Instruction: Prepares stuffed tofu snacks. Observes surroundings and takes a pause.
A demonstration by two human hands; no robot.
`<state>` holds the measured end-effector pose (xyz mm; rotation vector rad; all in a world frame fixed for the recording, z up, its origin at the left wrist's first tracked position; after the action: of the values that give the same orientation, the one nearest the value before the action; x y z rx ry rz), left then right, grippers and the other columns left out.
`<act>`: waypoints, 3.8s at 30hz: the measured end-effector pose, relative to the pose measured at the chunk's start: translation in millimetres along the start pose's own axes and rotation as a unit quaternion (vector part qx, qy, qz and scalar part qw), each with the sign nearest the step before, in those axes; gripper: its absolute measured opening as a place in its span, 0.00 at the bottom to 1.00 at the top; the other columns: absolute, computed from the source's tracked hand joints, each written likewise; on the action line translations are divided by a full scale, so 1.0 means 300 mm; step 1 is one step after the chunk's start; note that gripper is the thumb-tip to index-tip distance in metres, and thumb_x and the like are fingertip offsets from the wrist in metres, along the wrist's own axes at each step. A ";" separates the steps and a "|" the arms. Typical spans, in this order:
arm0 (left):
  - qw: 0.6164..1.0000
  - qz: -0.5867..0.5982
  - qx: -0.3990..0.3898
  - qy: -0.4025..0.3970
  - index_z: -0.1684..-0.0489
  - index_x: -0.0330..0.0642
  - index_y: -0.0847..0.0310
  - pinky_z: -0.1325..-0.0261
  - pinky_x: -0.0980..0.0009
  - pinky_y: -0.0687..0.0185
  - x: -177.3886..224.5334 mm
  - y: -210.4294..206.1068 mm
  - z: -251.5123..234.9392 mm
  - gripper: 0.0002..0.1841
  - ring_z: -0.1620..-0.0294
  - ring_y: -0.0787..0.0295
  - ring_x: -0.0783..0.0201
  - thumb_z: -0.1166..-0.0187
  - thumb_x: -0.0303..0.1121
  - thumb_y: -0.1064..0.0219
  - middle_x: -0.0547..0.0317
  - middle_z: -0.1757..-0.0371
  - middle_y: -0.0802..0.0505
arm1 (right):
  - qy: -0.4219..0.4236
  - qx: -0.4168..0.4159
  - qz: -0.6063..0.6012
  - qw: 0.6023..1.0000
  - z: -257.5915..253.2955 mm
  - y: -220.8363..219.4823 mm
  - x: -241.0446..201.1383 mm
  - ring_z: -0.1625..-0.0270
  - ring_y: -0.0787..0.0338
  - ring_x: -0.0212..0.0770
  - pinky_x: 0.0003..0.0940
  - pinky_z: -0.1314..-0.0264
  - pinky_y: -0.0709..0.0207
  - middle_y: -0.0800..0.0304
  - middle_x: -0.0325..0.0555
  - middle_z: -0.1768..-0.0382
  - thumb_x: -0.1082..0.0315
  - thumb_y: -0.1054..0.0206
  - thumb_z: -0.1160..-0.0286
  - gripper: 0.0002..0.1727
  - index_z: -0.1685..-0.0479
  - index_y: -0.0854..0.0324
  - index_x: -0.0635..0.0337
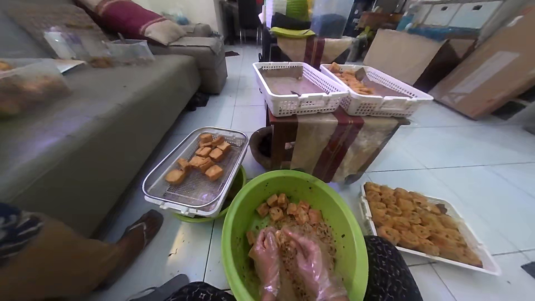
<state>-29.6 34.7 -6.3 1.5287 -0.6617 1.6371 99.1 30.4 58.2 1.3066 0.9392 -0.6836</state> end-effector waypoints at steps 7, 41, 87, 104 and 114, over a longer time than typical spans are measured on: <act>0.998 0.041 -0.024 0.031 0.55 0.28 0.11 0.45 0.59 0.15 -0.023 -0.010 0.014 0.20 0.58 0.10 0.60 0.10 0.37 0.44 0.46 0.62 0.07 | 0.178 0.100 0.221 0.954 0.018 -0.059 -0.021 0.48 0.06 0.53 0.54 0.34 0.17 0.03 0.45 0.61 0.71 0.29 0.33 0.09 0.62 0.03 0.52; 0.992 0.097 0.008 0.078 0.49 0.24 0.13 0.45 0.63 0.16 -0.015 -0.025 0.042 0.17 0.57 0.11 0.62 0.13 0.35 0.37 0.43 0.57 0.07 | 0.073 0.055 0.162 0.982 -0.003 -0.063 -0.015 0.45 0.08 0.56 0.56 0.32 0.20 0.05 0.51 0.59 0.72 0.27 0.38 0.07 0.65 0.04 0.58; 0.936 0.329 -0.027 0.120 0.28 0.30 0.27 0.60 0.65 0.08 0.013 -0.030 0.034 0.19 0.65 0.07 0.60 0.09 0.34 0.46 0.48 0.60 0.08 | -0.011 0.098 -0.166 0.981 0.047 -0.050 0.035 0.41 0.06 0.33 0.29 0.33 0.14 0.04 0.50 0.46 0.77 0.26 0.31 0.13 0.47 0.09 0.68; 0.953 0.280 -0.025 0.114 0.47 0.27 0.19 0.61 0.61 0.08 -0.016 -0.036 0.037 0.22 0.66 0.07 0.57 0.09 0.43 0.44 0.47 0.65 0.07 | -0.018 0.084 -0.085 0.993 0.056 -0.071 0.031 0.37 0.08 0.41 0.36 0.27 0.17 0.06 0.55 0.43 0.76 0.31 0.26 0.13 0.45 0.09 0.67; 0.954 0.283 -0.051 0.091 0.46 0.29 0.24 0.58 0.65 0.08 -0.043 -0.031 0.030 0.17 0.66 0.08 0.66 0.11 0.39 0.42 0.56 0.66 0.09 | 0.014 0.055 -0.071 0.996 0.045 -0.097 0.041 0.38 0.06 0.47 0.44 0.27 0.18 0.06 0.58 0.43 0.74 0.36 0.20 0.14 0.43 0.10 0.69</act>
<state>-17.2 30.2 -19.0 1.1508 -1.1350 2.0927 82.5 13.3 33.4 1.3571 1.0364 -0.8391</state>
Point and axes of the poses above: each hand's wrist, its own z-axis away from the middle knuckle, its own y-axis out of the back of the hand, x = y × z, the point moved 5 cm from there along -z, towards the middle knuckle
